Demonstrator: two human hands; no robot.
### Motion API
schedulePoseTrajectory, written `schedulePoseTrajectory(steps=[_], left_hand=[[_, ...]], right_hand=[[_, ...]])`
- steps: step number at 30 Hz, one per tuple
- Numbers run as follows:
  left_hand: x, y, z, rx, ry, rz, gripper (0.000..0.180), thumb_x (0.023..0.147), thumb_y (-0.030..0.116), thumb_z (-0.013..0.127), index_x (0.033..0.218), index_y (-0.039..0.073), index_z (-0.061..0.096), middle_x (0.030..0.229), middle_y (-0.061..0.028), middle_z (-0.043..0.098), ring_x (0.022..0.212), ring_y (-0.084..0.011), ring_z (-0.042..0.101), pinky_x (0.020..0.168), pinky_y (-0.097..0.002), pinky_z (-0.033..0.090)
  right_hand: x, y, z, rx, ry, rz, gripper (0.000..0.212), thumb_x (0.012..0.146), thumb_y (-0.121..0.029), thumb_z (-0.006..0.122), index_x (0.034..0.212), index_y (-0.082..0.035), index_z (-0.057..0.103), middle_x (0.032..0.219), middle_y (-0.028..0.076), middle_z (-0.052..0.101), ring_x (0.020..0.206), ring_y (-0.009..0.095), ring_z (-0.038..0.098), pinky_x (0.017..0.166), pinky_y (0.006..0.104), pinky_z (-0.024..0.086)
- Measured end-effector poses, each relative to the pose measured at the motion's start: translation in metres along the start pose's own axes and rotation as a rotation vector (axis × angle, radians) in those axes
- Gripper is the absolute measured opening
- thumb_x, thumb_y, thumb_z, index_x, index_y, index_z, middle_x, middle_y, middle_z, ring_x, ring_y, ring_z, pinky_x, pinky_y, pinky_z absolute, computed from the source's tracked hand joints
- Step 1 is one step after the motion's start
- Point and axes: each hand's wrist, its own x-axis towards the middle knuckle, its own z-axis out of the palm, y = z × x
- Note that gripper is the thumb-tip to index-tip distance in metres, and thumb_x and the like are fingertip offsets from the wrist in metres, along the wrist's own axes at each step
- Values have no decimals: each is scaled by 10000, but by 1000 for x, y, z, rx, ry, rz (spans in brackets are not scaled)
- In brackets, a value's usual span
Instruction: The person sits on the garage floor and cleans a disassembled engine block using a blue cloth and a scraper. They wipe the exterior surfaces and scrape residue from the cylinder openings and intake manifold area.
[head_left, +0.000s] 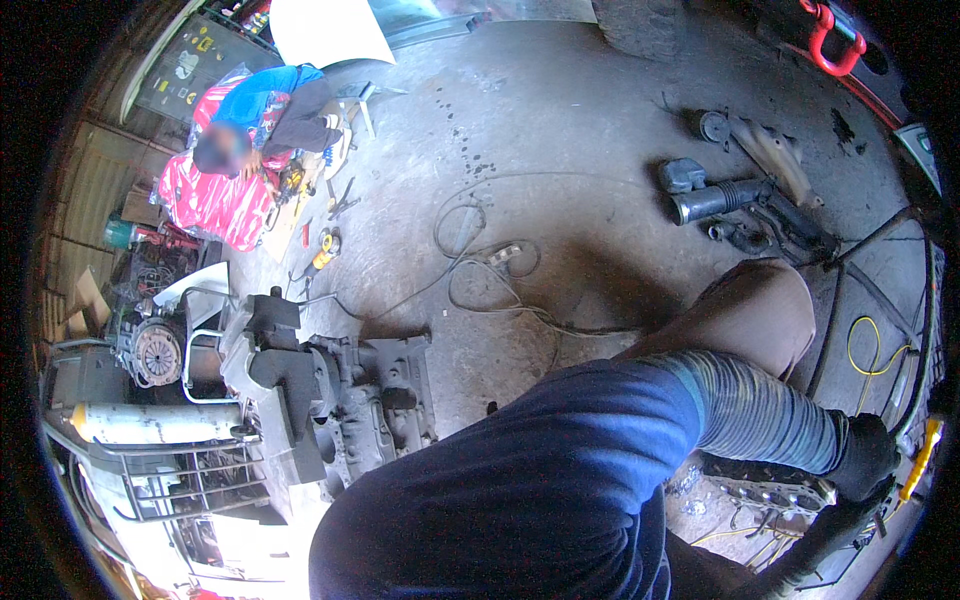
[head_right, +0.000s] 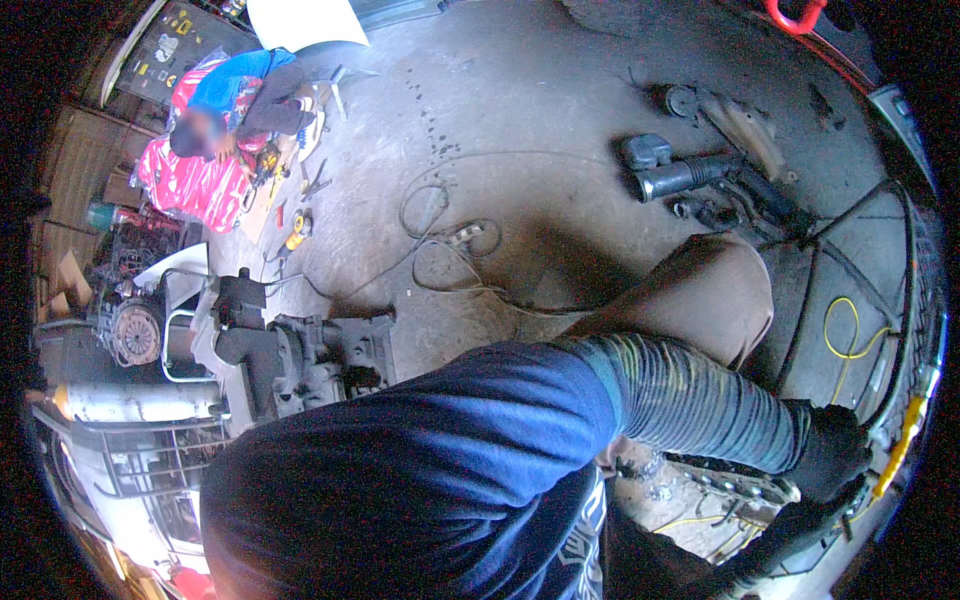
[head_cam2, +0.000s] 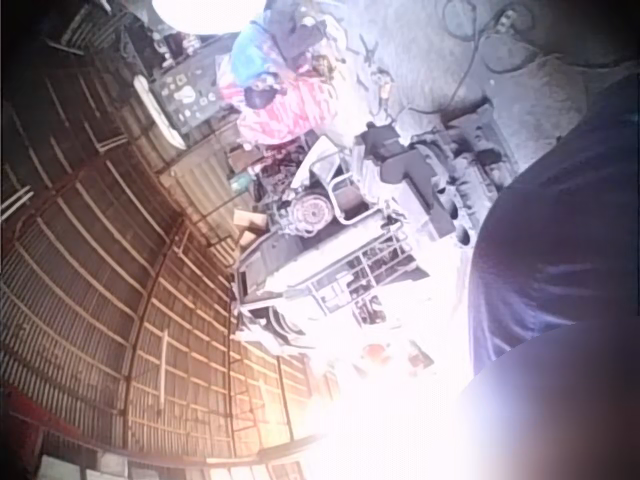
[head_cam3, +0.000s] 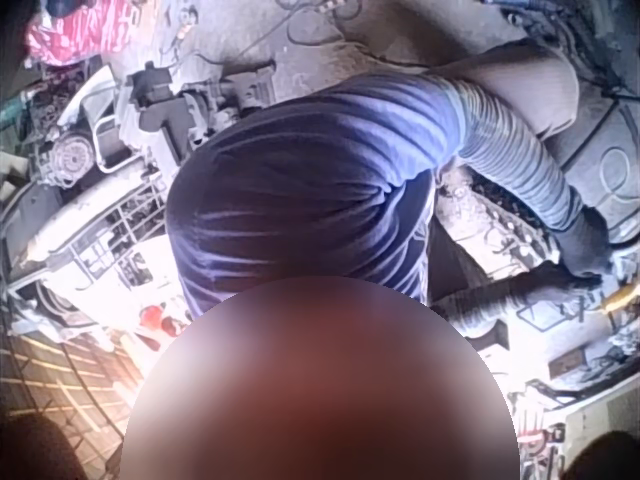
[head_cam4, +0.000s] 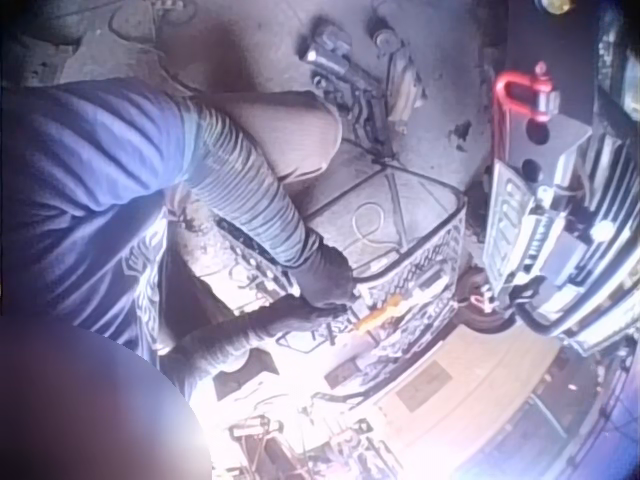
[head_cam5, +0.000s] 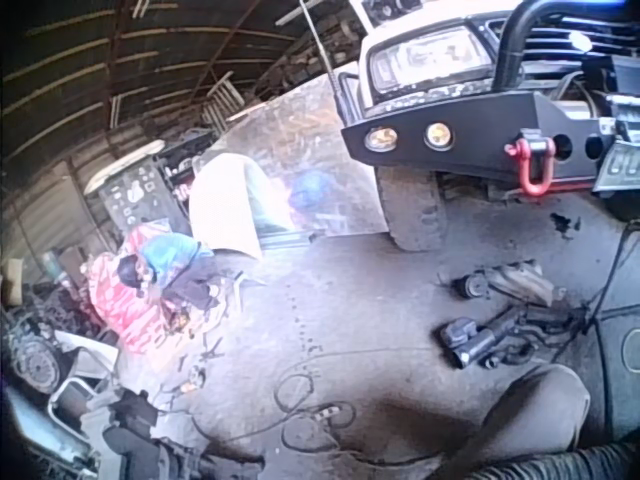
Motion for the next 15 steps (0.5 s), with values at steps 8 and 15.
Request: schedulePoseTrajectory(steps=[8, 15], left_hand=[[-2, 1, -7, -22, 2, 23, 377, 902, 407, 598, 945, 60, 740, 923, -175, 720, 803, -360, 730, 720, -539, 571], [0, -1, 0, 48, -17, 37, 377, 897, 416, 601, 937, 68, 739, 915, -157, 719, 796, -347, 730, 712, -536, 572]], right_hand=[[5, 14, -2, 113, -50, 19, 479, 1030, -69, 398, 1499, -33, 490, 1382, 36, 598, 1301, 156, 463, 1140, 304, 341], [2, 14, -6, -21, -15, -15, 499, 1012, -63, 409, 1502, -36, 499, 1358, 47, 616, 1254, 165, 500, 1111, 317, 375]])
